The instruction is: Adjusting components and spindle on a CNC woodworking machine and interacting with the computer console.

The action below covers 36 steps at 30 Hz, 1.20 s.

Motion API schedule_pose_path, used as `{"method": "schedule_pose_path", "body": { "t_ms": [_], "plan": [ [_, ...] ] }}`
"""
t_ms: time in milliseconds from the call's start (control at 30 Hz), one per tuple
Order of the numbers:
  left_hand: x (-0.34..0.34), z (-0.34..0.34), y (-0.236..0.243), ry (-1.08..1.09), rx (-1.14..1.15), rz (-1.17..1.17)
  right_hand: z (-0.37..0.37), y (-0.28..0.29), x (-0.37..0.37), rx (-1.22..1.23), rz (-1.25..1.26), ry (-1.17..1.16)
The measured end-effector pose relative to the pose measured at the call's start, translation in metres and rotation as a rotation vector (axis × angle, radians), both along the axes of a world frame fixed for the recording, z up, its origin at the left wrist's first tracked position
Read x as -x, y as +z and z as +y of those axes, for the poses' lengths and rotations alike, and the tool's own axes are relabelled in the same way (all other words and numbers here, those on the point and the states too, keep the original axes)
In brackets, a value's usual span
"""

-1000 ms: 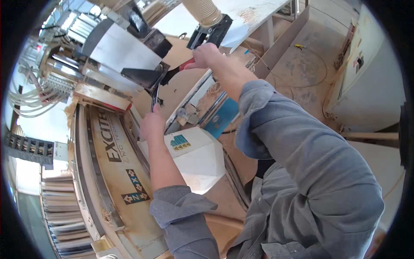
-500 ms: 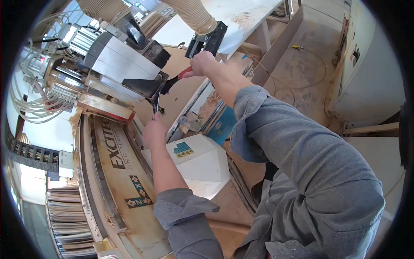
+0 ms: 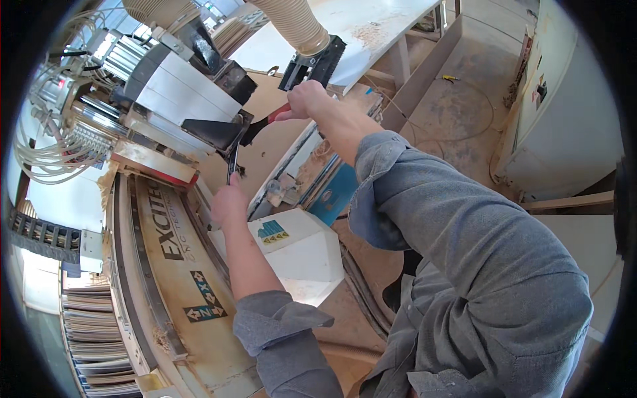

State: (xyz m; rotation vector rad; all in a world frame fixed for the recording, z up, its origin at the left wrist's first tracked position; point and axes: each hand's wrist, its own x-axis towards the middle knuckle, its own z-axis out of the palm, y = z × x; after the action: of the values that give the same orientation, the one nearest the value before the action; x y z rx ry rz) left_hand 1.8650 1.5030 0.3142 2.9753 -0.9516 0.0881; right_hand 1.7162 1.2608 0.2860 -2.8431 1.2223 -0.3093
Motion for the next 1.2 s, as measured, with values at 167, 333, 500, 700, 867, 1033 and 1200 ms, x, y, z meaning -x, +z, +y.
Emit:
{"method": "schedule_pose_path", "body": {
  "t_ms": [167, 333, 500, 700, 867, 1033, 1200],
  "plan": [
    [-0.002, -0.002, -0.001, 0.015, 0.015, -0.028, -0.003, 0.002, -0.003, -0.006, -0.008, -0.004],
    [-0.008, -0.005, -0.006, 0.011, 0.026, -0.037, -0.003, 0.002, -0.001, -0.006, 0.011, -0.001],
    [-0.004, 0.0, -0.005, 0.02, 0.027, -0.037, 0.0, 0.003, 0.0, 0.008, 0.065, 0.036],
    [0.011, 0.002, -0.002, -0.018, 0.104, -0.04, 0.0, -0.009, 0.011, 0.116, -0.063, 0.024],
    [-0.063, 0.007, -0.038, -0.176, 0.124, -0.192, 0.051, 0.001, -0.016, 0.0, -0.224, 0.024],
    [-0.021, 0.029, -0.094, -0.146, 0.248, -0.082, 0.115, -0.05, -0.039, -0.121, -0.667, -0.039],
    [0.0, 0.0, -0.041, -0.049, 0.23, 0.06, 0.125, -0.026, -0.022, -0.513, -0.316, 0.027]
  ]
}}
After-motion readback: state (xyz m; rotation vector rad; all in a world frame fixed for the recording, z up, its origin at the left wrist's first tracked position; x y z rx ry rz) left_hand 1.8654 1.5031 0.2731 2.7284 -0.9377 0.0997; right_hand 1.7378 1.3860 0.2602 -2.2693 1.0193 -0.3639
